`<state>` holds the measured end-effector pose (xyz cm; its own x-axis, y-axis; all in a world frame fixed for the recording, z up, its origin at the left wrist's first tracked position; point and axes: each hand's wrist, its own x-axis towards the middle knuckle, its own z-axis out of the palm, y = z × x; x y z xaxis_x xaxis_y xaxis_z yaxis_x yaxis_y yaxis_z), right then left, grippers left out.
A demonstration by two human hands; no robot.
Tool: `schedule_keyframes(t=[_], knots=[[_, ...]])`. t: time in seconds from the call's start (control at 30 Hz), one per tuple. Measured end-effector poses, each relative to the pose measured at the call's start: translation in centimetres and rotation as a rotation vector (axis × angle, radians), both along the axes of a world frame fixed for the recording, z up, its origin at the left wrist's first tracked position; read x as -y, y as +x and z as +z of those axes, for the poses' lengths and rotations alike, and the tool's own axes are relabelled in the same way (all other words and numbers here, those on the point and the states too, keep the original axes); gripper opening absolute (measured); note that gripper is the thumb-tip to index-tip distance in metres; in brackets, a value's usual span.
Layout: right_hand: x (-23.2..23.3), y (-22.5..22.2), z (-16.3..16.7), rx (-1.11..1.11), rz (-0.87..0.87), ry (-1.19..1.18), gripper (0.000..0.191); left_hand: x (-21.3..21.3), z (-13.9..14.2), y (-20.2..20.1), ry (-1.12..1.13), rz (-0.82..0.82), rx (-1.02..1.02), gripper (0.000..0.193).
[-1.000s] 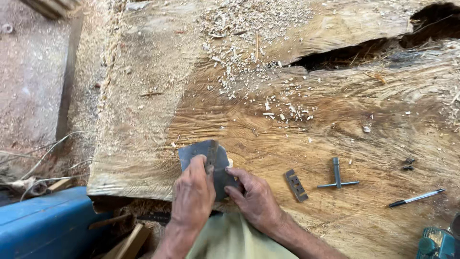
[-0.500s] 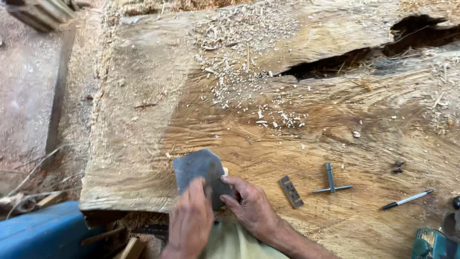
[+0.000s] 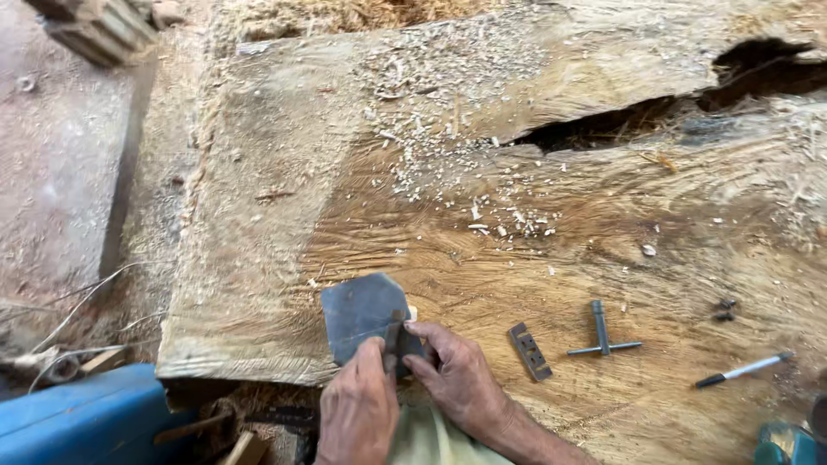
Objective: The person repeatedly rubs small metal hardware pieces against a flat sharpening stone on a wooden workbench. They rotate the pieces to work different edges and occasionally lift them to check the edges. The workbench is covered with sawdust and other tools are visible nearby.
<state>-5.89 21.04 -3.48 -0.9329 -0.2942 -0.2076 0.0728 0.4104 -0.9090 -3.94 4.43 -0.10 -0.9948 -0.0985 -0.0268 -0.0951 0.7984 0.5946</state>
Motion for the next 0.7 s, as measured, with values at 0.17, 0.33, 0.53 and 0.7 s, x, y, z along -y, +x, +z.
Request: schedule_keyframes(t=[0.17,0.33,0.53,0.7], knots=[[-0.1,0.03,-0.11,-0.005,0.01,0.014,0.044,-0.04,-0.66,0.13,-0.005,0.04,-0.009,0.021],[-0.06,-0.02,-0.23,0.052,0.018,0.011,0.045,-0.15,-0.61,0.03,-0.089,-0.046,-0.014,0.027],[-0.11,0.1,-0.34,-0.03,0.005,0.034,0.047,-0.27,-0.88,0.1,-0.077,0.011,-0.015,0.025],[-0.03,0.14,-0.41,0.0,-0.024,0.057,0.045,-0.13,-1.05,0.54,-0.076,0.04,-0.04,0.027]])
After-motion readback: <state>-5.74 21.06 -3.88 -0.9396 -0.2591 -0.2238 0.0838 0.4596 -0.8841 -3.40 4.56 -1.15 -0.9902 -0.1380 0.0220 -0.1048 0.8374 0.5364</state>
